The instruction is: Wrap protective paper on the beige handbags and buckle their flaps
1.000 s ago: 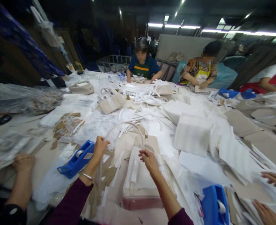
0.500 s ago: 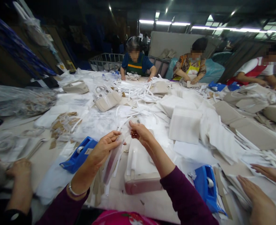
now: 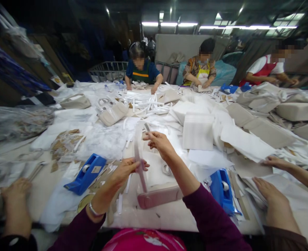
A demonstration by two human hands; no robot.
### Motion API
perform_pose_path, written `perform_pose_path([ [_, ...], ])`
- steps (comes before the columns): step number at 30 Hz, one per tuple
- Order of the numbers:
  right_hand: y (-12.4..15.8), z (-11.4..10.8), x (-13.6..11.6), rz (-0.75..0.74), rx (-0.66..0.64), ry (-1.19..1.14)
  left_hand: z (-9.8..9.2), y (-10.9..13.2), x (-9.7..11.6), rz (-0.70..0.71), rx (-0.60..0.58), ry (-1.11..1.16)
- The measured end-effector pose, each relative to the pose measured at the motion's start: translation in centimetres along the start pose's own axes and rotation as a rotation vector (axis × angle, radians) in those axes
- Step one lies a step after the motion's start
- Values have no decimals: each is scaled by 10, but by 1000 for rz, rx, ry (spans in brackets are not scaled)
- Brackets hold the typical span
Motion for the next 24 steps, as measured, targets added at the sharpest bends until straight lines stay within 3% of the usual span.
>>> perform_pose_path([
  [3,45,-8,52,150,20,55,-8,-20,-3,108,137,87],
  [7,93,-7,127,410,-53,25,-7,-35,-10,170,172,197],
  [10,103,-8,156,445,118,78,4,-41,-17,166,162,240],
  [12,100,-16,156,338,344,253,14,-42,-21,161,157,252],
  [14,96,-22,145,165,439,432,22,-41,-23,142,143,260],
  [16,93,-22,134,29,304,493,29,-40,-26,107,108,276],
  [19,96,-11,129,-12,19,371,31,-38,-28,87,102,310],
  [24,101,8,140,81,-42,173,28,-34,-26,108,175,268],
])
Point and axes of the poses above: each hand's wrist, its own y-axis away from the middle knuckle, its own z-axis out of the palm, x = y × z, the point moved 2 cm from there along -y, towards the middle knuckle, and after that the axes turned 15 degrees about y, right-handed, at the moved point
